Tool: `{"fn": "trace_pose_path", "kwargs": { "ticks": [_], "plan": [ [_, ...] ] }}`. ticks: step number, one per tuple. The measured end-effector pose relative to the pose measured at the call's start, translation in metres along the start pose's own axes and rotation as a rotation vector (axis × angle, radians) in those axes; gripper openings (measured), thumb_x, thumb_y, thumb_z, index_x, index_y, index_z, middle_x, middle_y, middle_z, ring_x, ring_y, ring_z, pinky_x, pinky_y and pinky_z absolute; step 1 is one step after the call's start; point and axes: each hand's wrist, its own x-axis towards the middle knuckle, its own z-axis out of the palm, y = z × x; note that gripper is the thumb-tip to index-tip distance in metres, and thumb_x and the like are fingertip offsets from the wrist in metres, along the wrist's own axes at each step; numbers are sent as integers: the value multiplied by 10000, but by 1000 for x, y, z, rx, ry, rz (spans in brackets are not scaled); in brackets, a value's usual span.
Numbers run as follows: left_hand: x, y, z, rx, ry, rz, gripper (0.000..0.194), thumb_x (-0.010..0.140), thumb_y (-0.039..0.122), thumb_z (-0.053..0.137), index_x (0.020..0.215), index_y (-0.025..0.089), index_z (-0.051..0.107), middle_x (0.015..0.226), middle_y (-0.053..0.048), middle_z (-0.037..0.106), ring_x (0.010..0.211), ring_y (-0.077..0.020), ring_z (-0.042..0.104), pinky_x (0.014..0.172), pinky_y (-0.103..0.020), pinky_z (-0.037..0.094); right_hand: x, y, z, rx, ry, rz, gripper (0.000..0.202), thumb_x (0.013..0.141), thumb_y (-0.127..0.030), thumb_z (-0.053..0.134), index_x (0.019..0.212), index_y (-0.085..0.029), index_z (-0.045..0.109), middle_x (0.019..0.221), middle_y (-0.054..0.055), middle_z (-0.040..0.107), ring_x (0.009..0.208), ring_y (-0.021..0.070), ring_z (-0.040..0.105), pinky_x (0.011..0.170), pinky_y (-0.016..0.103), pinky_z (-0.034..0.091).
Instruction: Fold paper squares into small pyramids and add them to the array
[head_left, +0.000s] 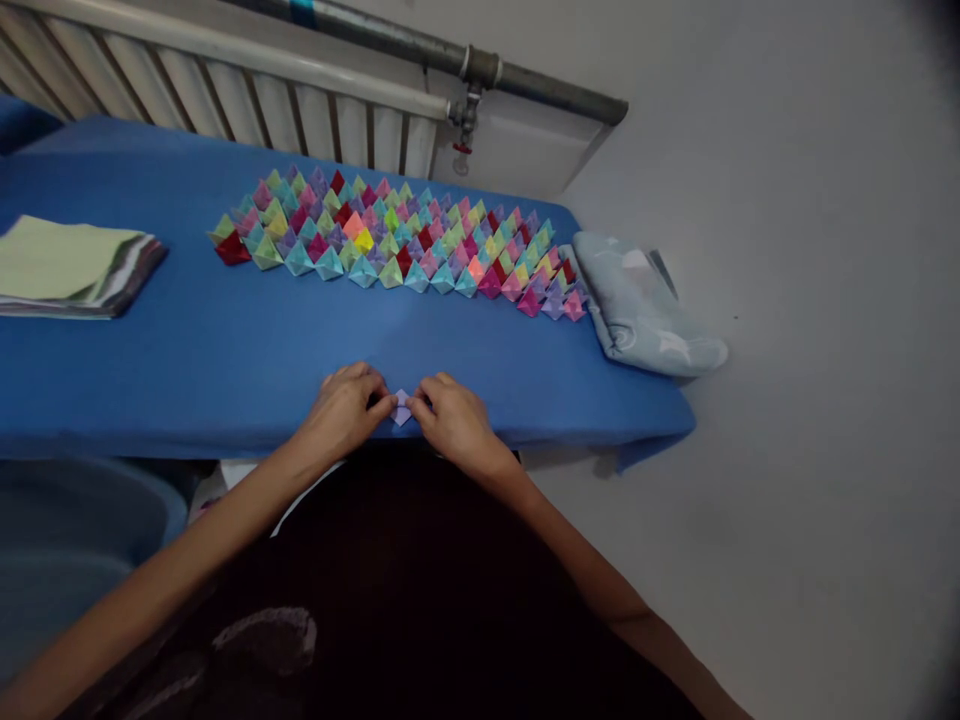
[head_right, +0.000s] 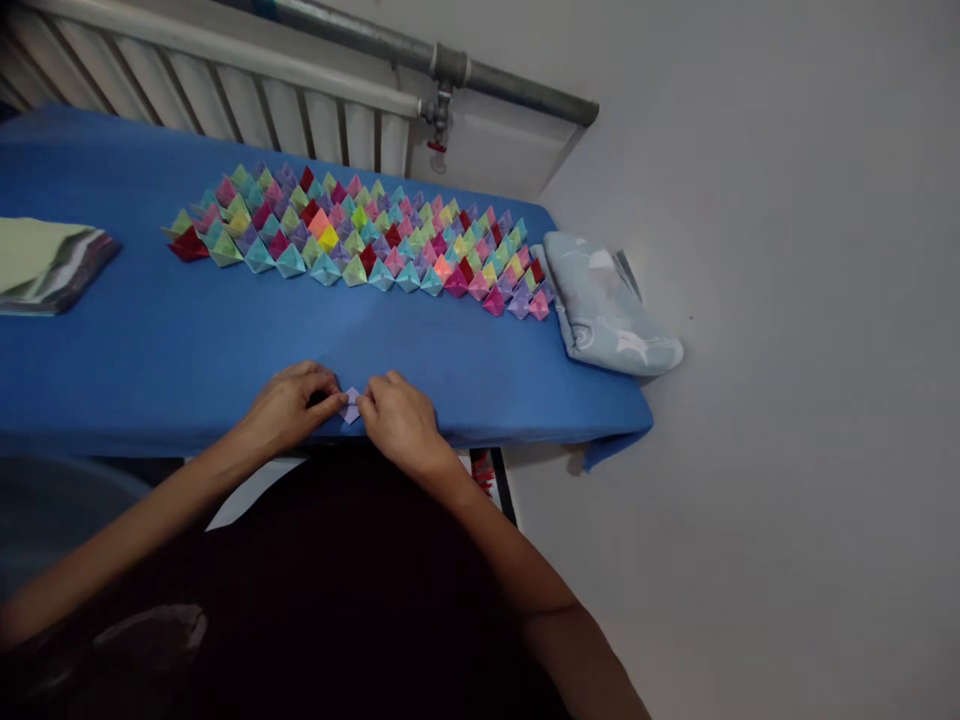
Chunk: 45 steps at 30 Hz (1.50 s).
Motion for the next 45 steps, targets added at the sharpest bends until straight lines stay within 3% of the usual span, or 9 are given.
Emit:
{"fn": "trace_pose_path", "kwargs": {
  "ticks": [15,20,26,37,45],
  "plan": [
    [4,7,-4,85,-43,-56,215,856,348,586,749,178,660,871,-76,632,854,-238,590,795,-378,452,10,-3,-11,46,-88,19,133,904,-227,590,778,-187,602,786,4,543,705,126,471,643,256,317],
    [-17,10,7,173,163,167,252,937,236,474,1038,175,696,1019,-104,666,912,-245,590,785,-372,445,16,0,-12,51,-119,11,123,890,-219,603,772,-185,602,769,0,532,693,122,464,633,249,318],
    [-38,4,22,294,260,372,376,957,132,378,1213,155,652,1086,-139,699,922,-265,592,744,-400,430,12,2,-8,83,-64,-4,168,901,-258,610,753,-179,599,755,-12,518,695,116,455,647,244,314],
    [-45,-6,21,374,421,487,310,950,109,427,1132,93,678,1043,-144,713,913,-258,594,751,-388,439,20,1,-13,120,-136,19,156,850,-253,663,731,-182,592,737,-25,493,675,109,442,637,240,307],
    [-48,-7,20,447,442,534,327,947,90,391,1110,74,674,1039,-150,708,914,-265,587,732,-382,435,21,5,-14,160,-162,24,137,811,-174,669,711,-177,575,726,-30,498,680,107,455,654,242,327]
  ]
}}
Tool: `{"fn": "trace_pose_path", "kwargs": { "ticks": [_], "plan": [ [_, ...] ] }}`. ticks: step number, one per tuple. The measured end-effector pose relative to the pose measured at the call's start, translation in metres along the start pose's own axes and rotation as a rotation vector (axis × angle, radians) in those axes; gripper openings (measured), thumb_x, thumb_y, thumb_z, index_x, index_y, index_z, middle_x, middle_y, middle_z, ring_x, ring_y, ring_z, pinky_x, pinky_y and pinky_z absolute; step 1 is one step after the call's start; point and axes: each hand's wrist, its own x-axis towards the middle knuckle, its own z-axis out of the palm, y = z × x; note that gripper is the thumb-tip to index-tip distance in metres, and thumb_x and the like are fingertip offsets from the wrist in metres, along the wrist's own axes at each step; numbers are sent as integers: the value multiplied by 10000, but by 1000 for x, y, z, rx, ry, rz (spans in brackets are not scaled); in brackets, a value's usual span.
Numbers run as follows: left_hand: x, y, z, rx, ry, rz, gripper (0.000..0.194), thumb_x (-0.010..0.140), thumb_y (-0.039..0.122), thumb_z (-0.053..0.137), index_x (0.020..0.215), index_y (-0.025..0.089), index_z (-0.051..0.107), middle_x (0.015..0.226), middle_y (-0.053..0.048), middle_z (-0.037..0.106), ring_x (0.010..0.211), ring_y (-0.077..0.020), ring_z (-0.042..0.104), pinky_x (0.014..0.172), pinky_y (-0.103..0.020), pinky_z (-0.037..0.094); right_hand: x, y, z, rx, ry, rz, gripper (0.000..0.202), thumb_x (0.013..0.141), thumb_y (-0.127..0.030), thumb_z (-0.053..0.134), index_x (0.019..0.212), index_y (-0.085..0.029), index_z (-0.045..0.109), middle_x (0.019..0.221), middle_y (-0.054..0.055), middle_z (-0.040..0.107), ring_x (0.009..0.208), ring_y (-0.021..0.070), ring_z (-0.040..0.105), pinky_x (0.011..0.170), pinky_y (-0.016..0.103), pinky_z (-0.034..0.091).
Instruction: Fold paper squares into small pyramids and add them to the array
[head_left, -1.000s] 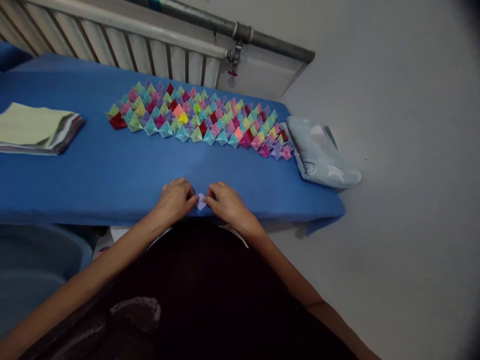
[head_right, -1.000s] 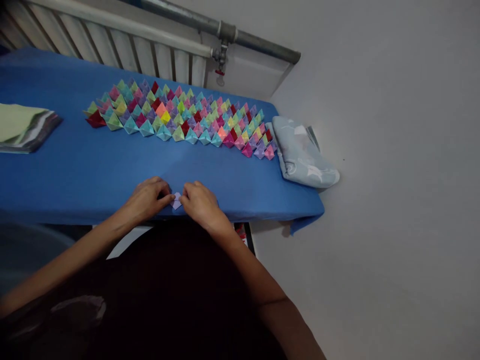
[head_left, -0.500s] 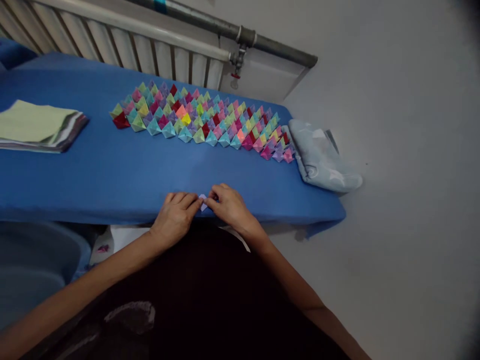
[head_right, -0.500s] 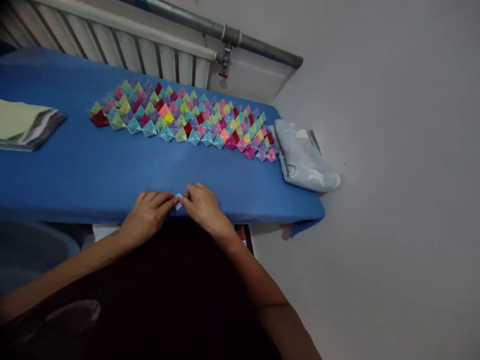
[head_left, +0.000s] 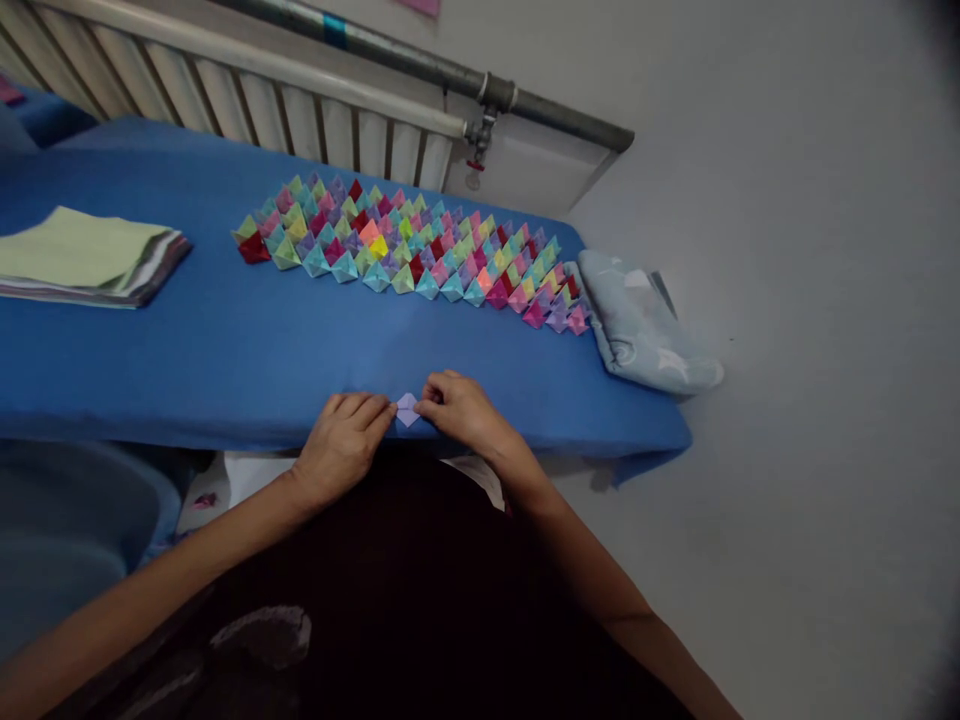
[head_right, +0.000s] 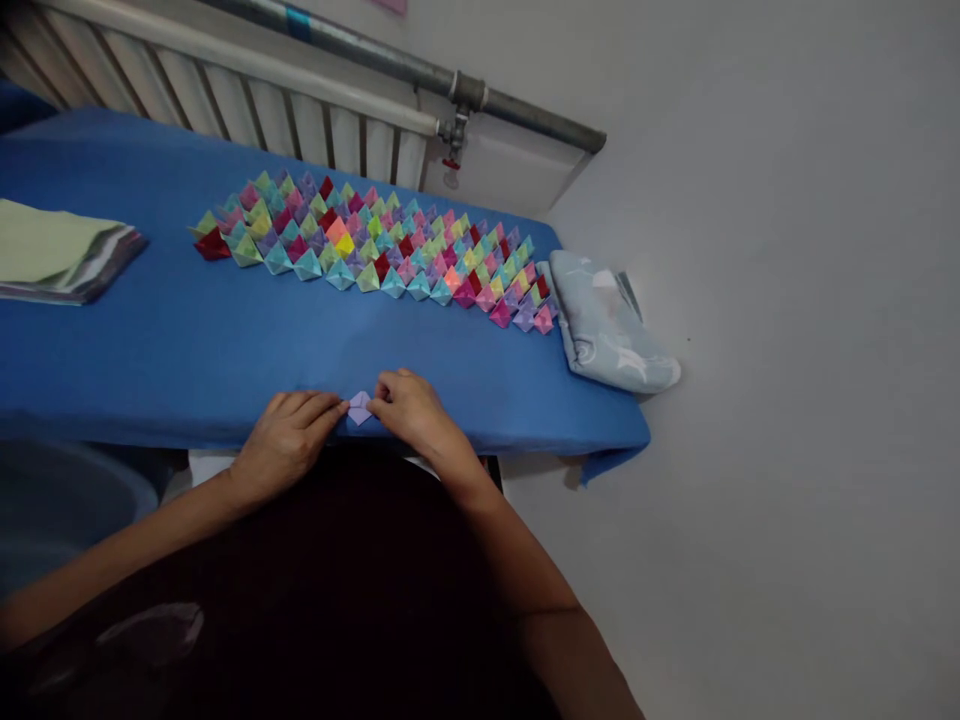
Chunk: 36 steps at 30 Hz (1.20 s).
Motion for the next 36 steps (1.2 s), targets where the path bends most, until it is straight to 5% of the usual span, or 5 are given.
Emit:
{"fn": "trace_pose_path", "kwargs": {
  "ticks": [12,17,22,28,36],
  "plan": [
    [28,13,-5,-13,-226,-1,293,939,90,412,1070,101,673,926,-109,677,834,-243,575,740,-374,426,2,3,0,7,-2,-10,139,795,-133,656,713,-180,554,729,-37,497,669,94,460,639,227,334],
    [20,13,-3,-28,-246,-30,345,928,73,418,1192,113,636,1042,-129,685,894,-248,587,779,-386,422,4,5,0,59,20,-16,138,753,-88,644,708,-186,557,731,-38,514,683,95,475,650,226,347],
    [28,8,-6,-79,-269,-64,262,946,158,448,1069,119,675,930,-107,682,828,-240,592,744,-380,418,2,9,2,197,45,22,140,706,-99,646,678,-191,545,665,-57,509,632,91,460,610,225,350],
    [69,-22,-4,-319,-539,-105,235,914,225,483,805,163,681,818,-57,631,730,-181,588,661,-292,417,-9,20,6,762,144,227,124,736,-304,621,752,-215,536,550,-102,447,437,64,359,429,203,285],
    [107,-42,4,-489,-801,-79,226,692,198,594,878,221,719,856,-27,694,763,-185,612,639,-245,401,-11,20,1,857,110,239,124,713,-280,624,773,-209,543,539,-103,459,401,48,366,361,174,266]
  ]
}}
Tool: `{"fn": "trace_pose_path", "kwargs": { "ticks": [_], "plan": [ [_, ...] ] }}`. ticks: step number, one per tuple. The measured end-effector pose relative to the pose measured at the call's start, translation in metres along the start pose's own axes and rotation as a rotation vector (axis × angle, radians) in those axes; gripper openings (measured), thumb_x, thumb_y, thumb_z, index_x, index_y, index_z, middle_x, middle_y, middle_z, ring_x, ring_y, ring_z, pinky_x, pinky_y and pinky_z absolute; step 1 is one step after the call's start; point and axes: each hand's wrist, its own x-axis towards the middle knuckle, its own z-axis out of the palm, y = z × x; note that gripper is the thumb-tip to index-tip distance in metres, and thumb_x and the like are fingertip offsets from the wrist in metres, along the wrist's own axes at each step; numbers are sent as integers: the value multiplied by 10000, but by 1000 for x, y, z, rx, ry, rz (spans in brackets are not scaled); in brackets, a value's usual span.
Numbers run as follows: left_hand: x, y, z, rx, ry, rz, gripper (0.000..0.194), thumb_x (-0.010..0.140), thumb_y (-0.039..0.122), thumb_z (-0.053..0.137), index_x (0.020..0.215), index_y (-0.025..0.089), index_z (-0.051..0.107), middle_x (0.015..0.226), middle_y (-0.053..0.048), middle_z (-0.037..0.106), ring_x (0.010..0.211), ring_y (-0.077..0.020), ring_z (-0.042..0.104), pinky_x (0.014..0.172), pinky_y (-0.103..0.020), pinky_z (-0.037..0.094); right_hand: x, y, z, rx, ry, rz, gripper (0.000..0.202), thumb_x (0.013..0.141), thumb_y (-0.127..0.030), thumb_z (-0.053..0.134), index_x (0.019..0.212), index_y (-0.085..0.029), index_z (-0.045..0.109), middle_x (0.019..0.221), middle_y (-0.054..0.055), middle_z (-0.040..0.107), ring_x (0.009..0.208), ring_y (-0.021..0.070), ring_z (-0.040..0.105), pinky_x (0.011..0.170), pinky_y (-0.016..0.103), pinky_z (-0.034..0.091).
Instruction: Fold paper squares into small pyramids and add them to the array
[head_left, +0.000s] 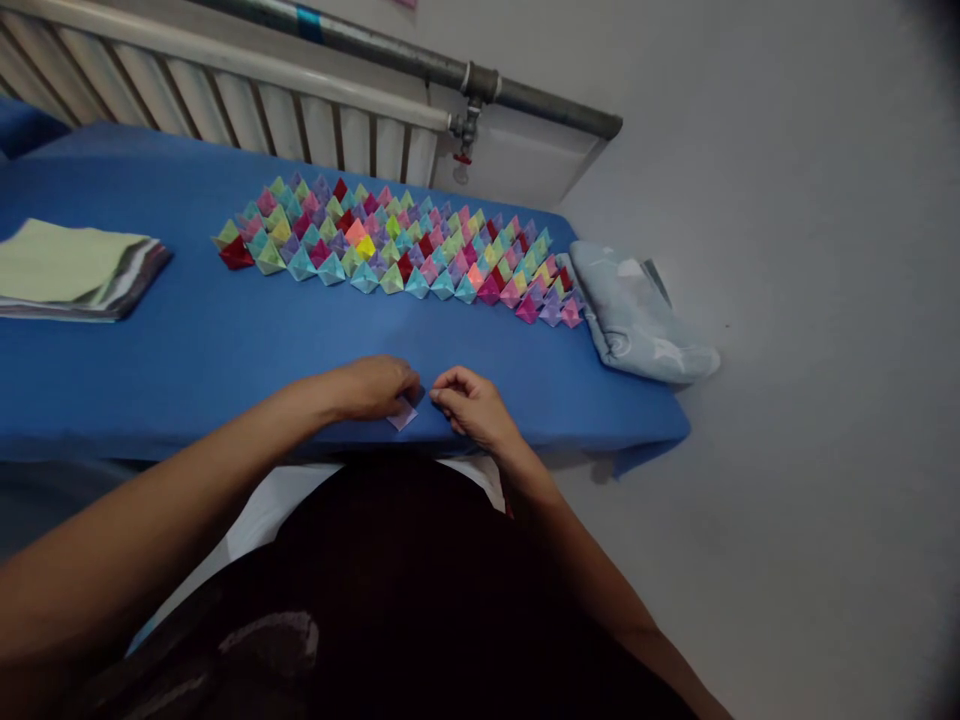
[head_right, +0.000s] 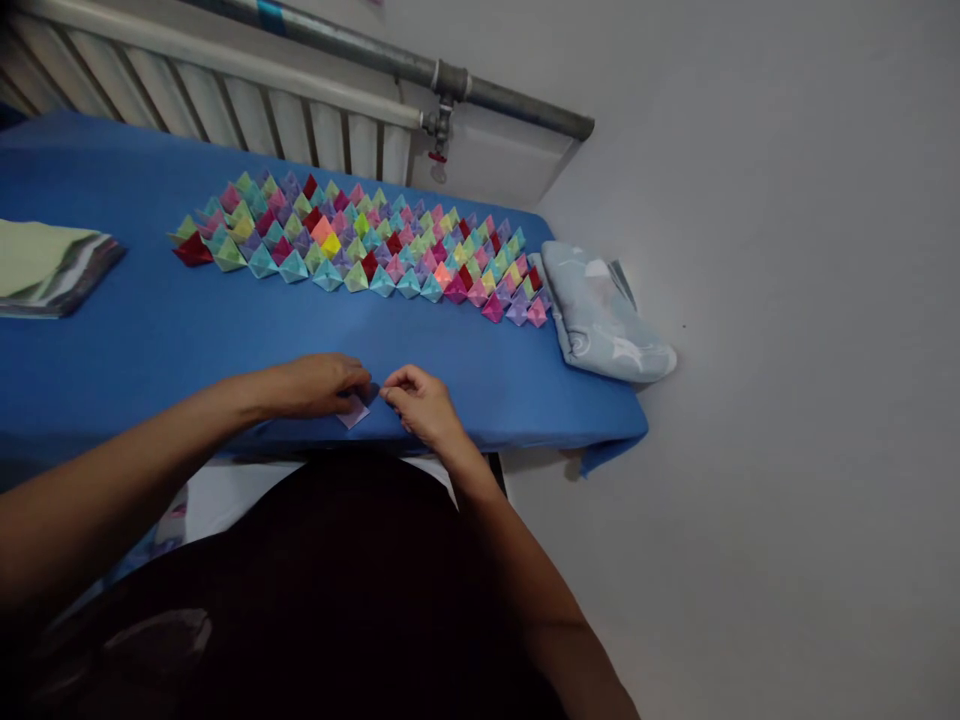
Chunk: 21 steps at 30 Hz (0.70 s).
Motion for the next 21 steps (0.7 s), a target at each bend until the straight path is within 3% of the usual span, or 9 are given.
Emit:
{"fn": "trace_pose_path", "kwargs": {
  "ticks": [6,11,13,17,21],
  "plan": [
    [-6,5,-6,-43,-75,-112,99,660,199,614,741,201,670,748,-10,656,671,-165,554,590,-247,357,0,1,1,-8,7,-10,102,732,-266,616,775,-207,545,571,-92,470,420,52,380,380,180,273],
    [-21,-2,-6,-369,-40,-209,108,681,291,642,741,202,646,649,21,607,620,-154,529,573,-253,356,-4,0,3,-59,-2,-69,136,733,-315,633,767,-199,570,603,-80,488,484,61,391,460,199,308],
    [-27,-6,0,-630,72,-239,192,678,373,676,734,195,630,650,20,614,619,-147,541,583,-254,385,-8,0,6,-87,-18,-109,196,714,-357,675,786,-191,598,638,-72,517,536,67,411,514,208,333],
    [-35,-2,18,-1078,415,-320,360,588,430,805,746,181,599,667,24,640,621,-128,579,633,-264,458,-17,2,19,-41,-12,-131,281,683,-400,723,845,-193,623,747,-45,592,654,89,492,634,230,393],
    [-36,13,34,-1305,576,-316,465,524,454,867,795,177,610,716,17,679,641,-124,616,673,-285,509,-19,3,30,78,-10,-119,274,691,-425,709,805,-201,600,712,-48,559,634,91,468,594,220,367]
  ]
}}
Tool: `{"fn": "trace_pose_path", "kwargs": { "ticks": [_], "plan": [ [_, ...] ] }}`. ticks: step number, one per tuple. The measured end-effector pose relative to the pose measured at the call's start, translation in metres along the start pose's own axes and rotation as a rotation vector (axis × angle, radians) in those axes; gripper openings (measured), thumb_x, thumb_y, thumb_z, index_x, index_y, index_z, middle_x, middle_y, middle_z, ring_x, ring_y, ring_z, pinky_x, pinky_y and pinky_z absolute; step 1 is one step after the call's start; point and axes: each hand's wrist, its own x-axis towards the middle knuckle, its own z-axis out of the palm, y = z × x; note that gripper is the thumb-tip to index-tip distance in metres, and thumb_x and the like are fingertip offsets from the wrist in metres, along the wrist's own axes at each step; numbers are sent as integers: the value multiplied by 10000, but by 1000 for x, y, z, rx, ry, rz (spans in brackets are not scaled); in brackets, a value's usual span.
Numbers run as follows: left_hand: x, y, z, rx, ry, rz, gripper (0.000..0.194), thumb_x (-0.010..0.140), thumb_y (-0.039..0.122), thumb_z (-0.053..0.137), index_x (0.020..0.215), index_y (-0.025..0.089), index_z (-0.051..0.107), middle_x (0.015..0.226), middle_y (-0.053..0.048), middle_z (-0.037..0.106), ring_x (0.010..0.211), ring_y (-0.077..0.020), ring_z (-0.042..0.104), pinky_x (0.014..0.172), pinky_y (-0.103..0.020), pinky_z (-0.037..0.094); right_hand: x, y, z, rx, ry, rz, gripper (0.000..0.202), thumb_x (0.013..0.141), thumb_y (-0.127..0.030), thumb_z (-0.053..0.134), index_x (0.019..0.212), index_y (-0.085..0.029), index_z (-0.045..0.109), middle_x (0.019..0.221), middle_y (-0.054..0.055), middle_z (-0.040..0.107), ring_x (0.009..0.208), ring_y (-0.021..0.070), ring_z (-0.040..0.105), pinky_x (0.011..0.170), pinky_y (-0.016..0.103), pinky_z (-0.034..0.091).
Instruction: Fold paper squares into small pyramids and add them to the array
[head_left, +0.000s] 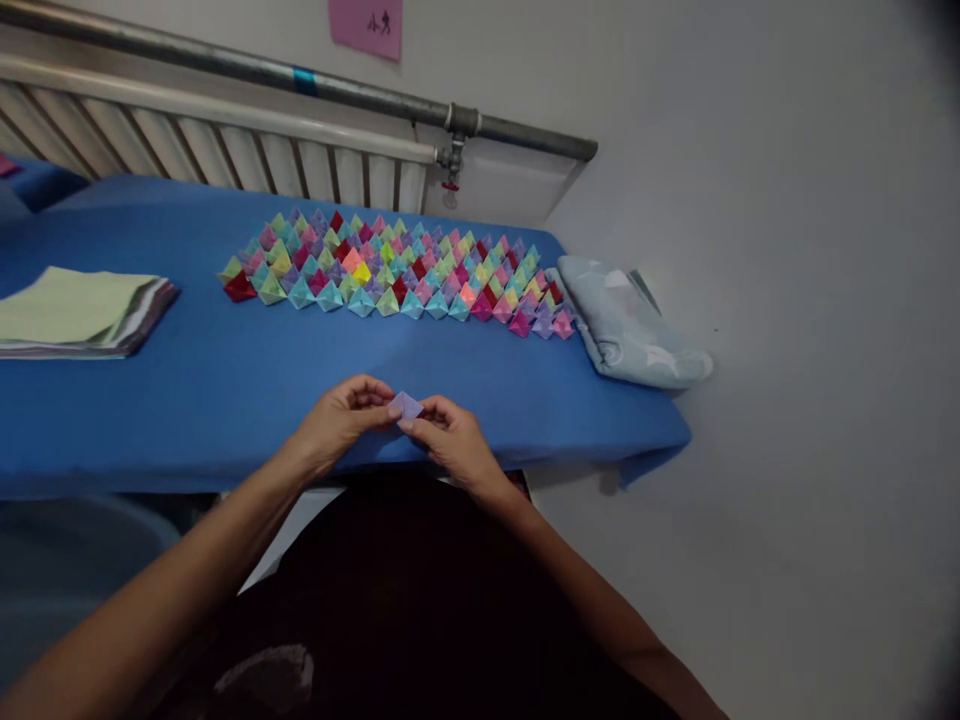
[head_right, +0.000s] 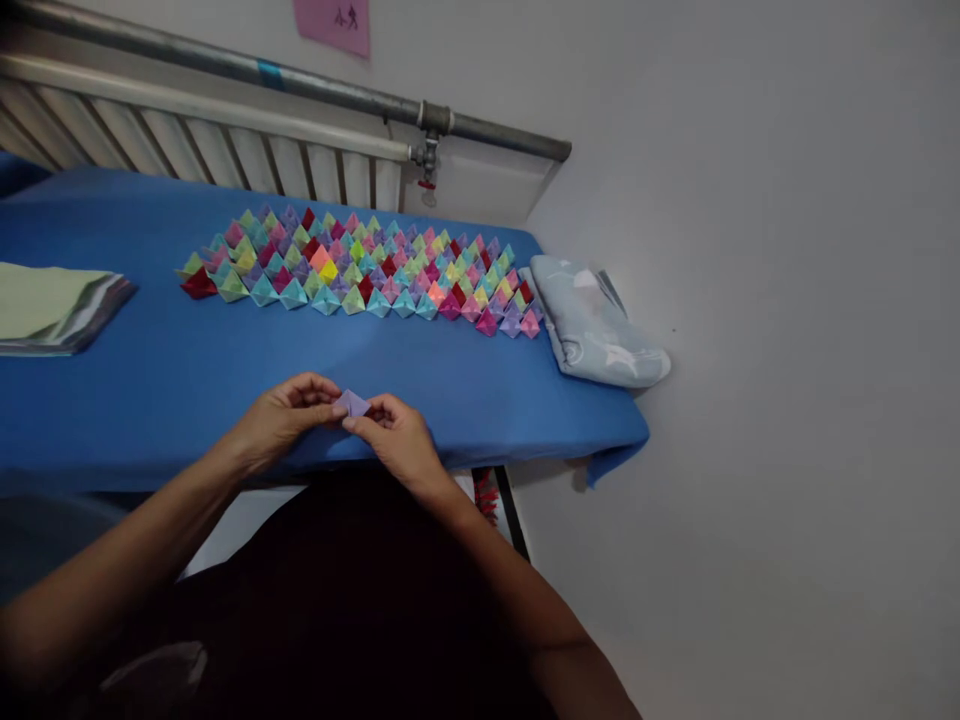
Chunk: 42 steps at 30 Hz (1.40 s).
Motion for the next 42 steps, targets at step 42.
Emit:
{"fn": "trace_pose_path", "kwargs": {
  "ticks": [42],
  "plan": [
    [-28,-36,-7,1254,-40,1006,159,956,204,524,974,153,673,967,-93,725,855,-209,615,801,-362,445,-11,28,-31,-1120,-20,-691,228,969,-292,521,1070,-184,696,1019,92,702,903,210,574,822,348,410]
  ]
}}
